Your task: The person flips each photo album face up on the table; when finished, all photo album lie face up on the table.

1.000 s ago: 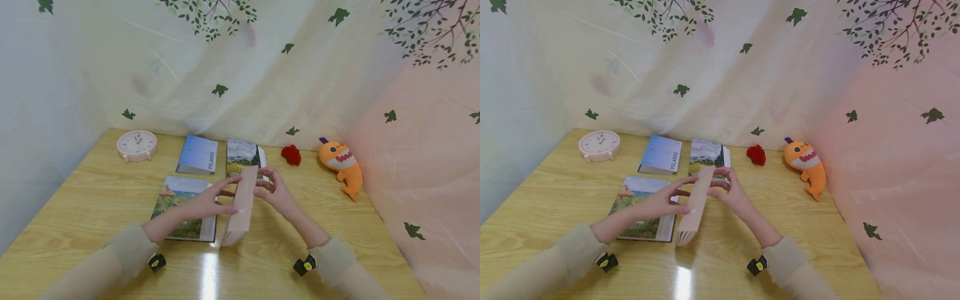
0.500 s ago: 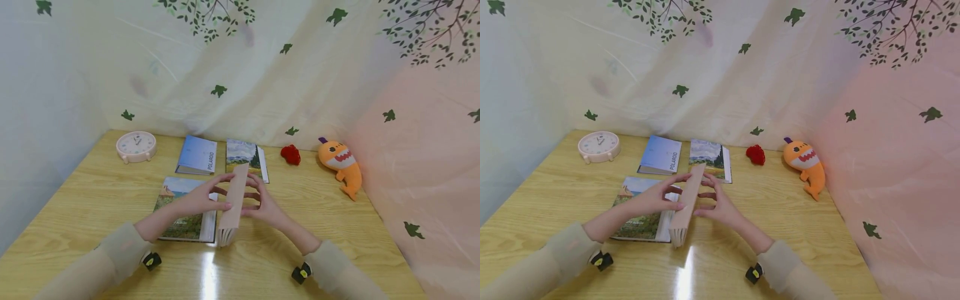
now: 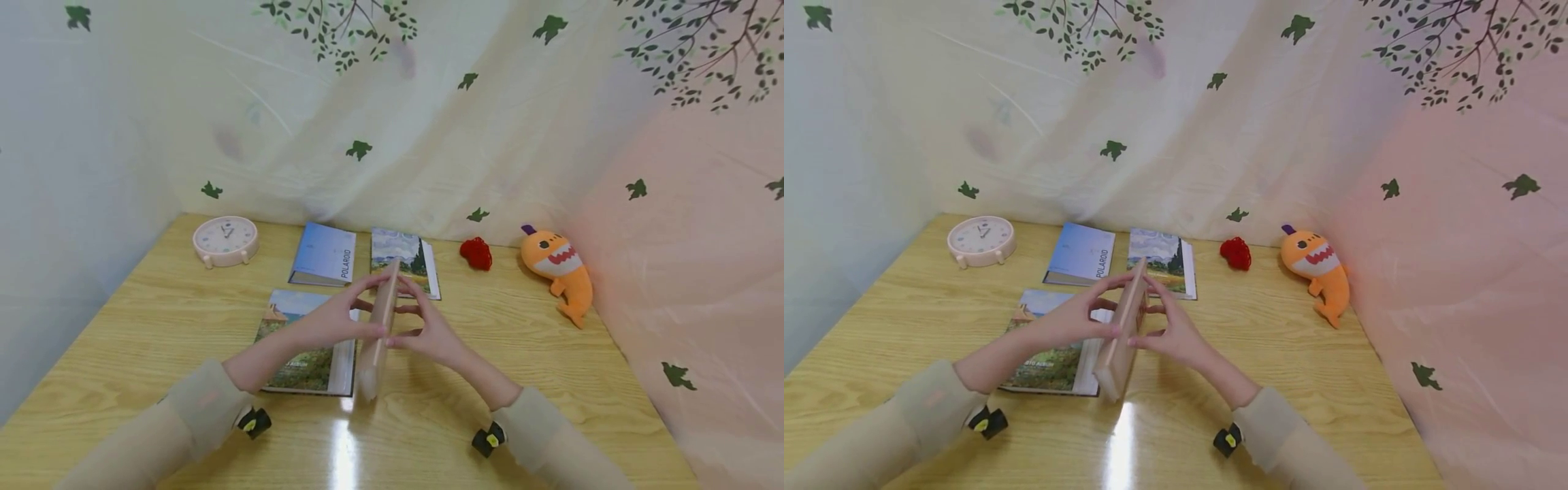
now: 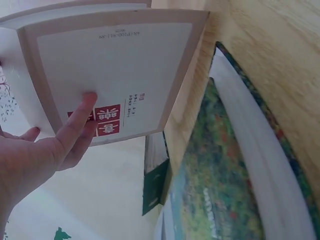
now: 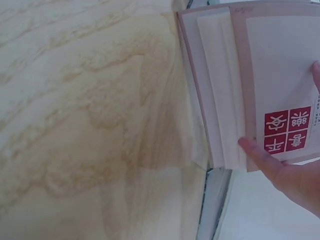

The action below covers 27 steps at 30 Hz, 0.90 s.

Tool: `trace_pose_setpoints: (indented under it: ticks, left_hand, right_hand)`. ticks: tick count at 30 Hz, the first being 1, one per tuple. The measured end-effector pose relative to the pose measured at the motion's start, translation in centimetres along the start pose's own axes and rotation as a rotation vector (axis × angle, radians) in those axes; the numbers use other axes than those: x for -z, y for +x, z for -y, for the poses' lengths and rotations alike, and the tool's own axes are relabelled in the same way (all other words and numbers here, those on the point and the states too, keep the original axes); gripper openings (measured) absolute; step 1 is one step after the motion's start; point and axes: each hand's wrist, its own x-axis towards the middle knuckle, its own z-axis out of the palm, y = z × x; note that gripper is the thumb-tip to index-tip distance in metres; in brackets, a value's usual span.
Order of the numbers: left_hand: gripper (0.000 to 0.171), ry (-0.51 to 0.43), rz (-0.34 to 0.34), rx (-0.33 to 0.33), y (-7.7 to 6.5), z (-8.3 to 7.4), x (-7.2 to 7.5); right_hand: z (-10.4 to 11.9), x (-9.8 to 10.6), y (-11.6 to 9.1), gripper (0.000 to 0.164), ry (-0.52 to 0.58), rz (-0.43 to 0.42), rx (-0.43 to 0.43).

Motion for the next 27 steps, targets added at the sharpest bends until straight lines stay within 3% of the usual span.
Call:
trace_pose_setpoints:
  ticks: [7,14,20,24,27]
  left_hand:
    - [0.097,0.006,-0.048,-0.01,0.5,-1.3,-0.6]
    - [0.098,-0.064,-0.062,-0.084,0.8,-1.7,-0.7]
    - [0.101,-0.119,-0.061,-0.137,0.8,-1.8,-0.9]
    - [0.093,-0.149,-0.049,-0.167,0.6,-1.9,-0.9]
    - [0.085,-0.145,-0.051,-0.17,0.4,-1.9,-0.8]
  right_hand:
    - [0.6,0.5,-0.4,0.09,-0.03,-0.034,-0.004]
    - [0.6,1.0,-0.5,0.089,-0.068,-0.031,-0.007]
    - [0.4,1.2,-0.5,0.085,-0.061,-0.002,0.078]
    - [0.2,1.4,-0.4,0.082,-0.052,-0.018,0.119]
    - [0.1,1.6,-0.5,0.08,-0.063,-0.059,0.094]
